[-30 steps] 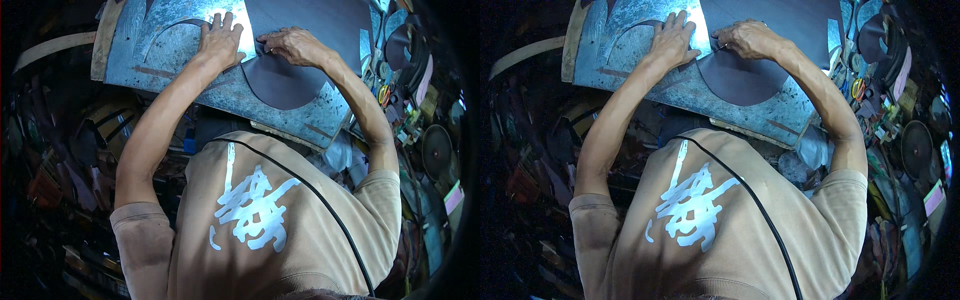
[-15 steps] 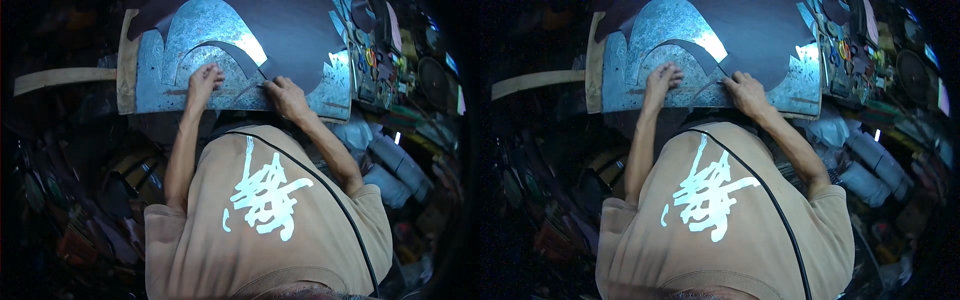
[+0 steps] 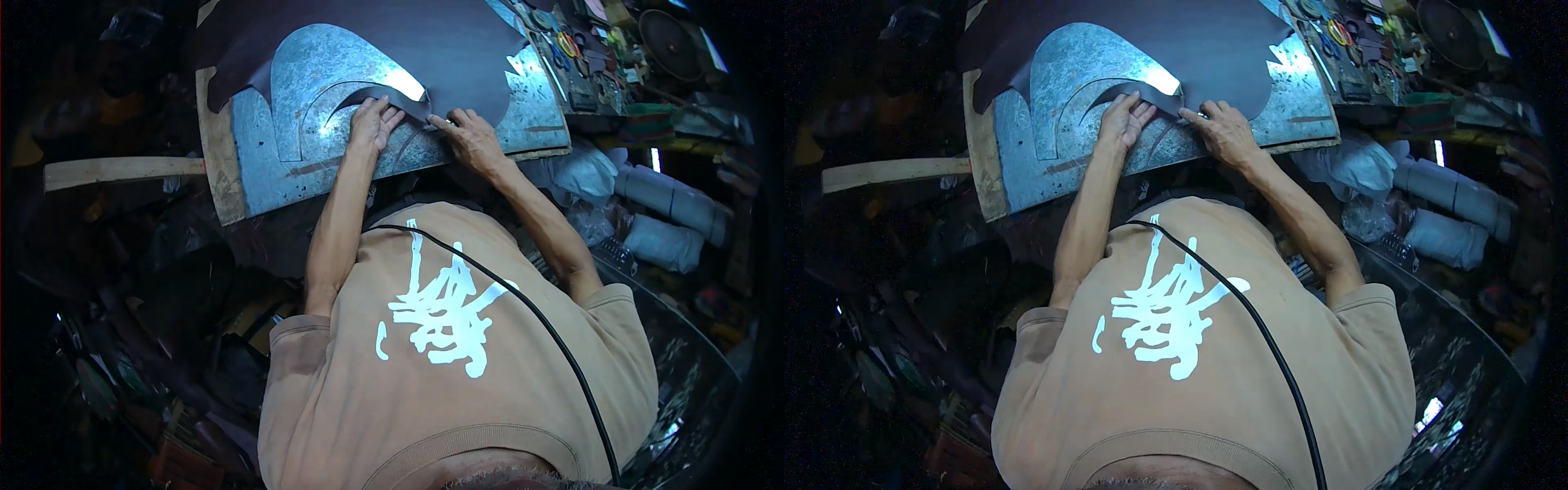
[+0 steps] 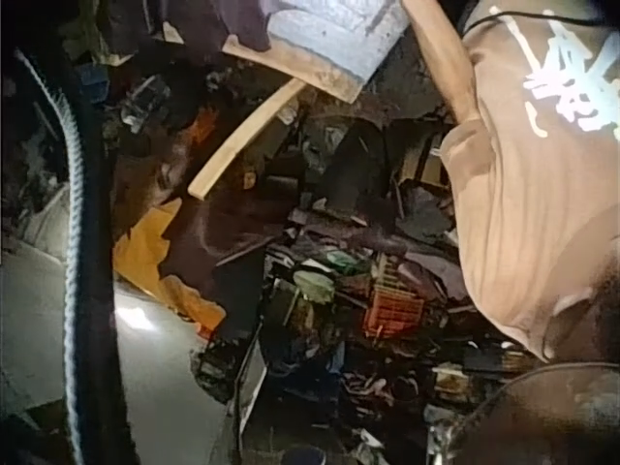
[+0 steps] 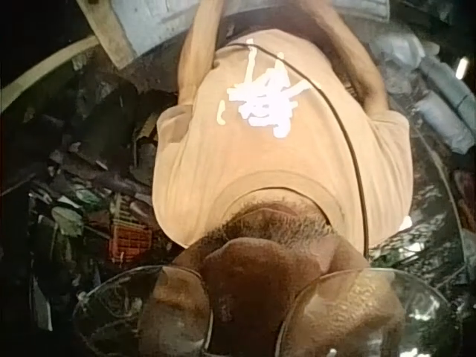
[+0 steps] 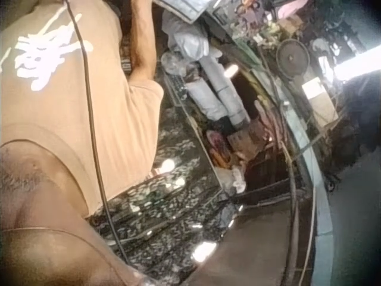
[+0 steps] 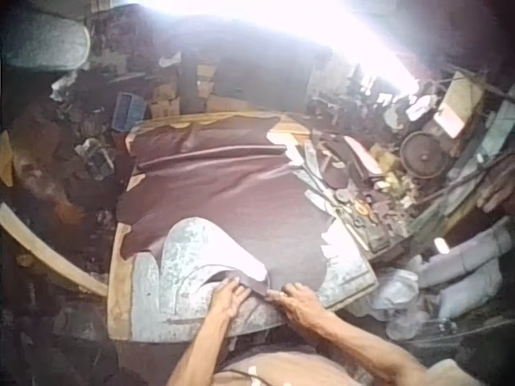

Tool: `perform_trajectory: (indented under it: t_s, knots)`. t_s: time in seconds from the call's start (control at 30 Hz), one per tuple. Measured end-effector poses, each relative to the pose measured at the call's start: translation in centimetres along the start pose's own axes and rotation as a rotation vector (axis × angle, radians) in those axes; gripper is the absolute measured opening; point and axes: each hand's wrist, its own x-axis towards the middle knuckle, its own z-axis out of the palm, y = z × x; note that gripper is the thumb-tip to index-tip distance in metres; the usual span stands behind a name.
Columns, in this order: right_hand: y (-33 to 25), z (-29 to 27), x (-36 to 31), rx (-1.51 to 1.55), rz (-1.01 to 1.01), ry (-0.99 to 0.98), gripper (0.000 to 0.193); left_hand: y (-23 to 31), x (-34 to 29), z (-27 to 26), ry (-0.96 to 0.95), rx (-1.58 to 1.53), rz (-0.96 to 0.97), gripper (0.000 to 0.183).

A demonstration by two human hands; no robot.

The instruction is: Cutting leather pieces from a hide using a metal template and a small knife.

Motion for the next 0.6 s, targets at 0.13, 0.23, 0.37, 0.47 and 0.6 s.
perform_trajectory:
  t_s: [0.13, 0.23, 0.37, 0.47, 0.6]
  knots:
    - [0.5, -0.7, -0.8, 0.16, 0.133, 0.001, 0.044, 0.4, 0.3, 0.5, 0.033, -0.08, 0.037, 0.036]
    - [0.8, -0.7, -0.3, 0.504, 0.441, 0.01, 0.039, 0.9, 0.4, -0.4, 0.082, -0.143, 0.057, 0.036]
    - [1.8, -0.2, 0.9, 0.738, 0.646, 0.011, 0.039, 0.3, -1.5, -1.1, 0.083, -0.14, 0.142, 0.029]
    - [1.5, 0.0, 2.0, 0.672, 0.493, 0.015, 0.041, -0.5, -4.3, -1.6, 0.149, -0.094, 0.125, 0.028]
    - [1.0, 1.5, 2.9, 0.621, 0.317, 0.039, 0.04, -1.7, -6.4, -1.9, 0.161, -0.035, 0.186, 0.027]
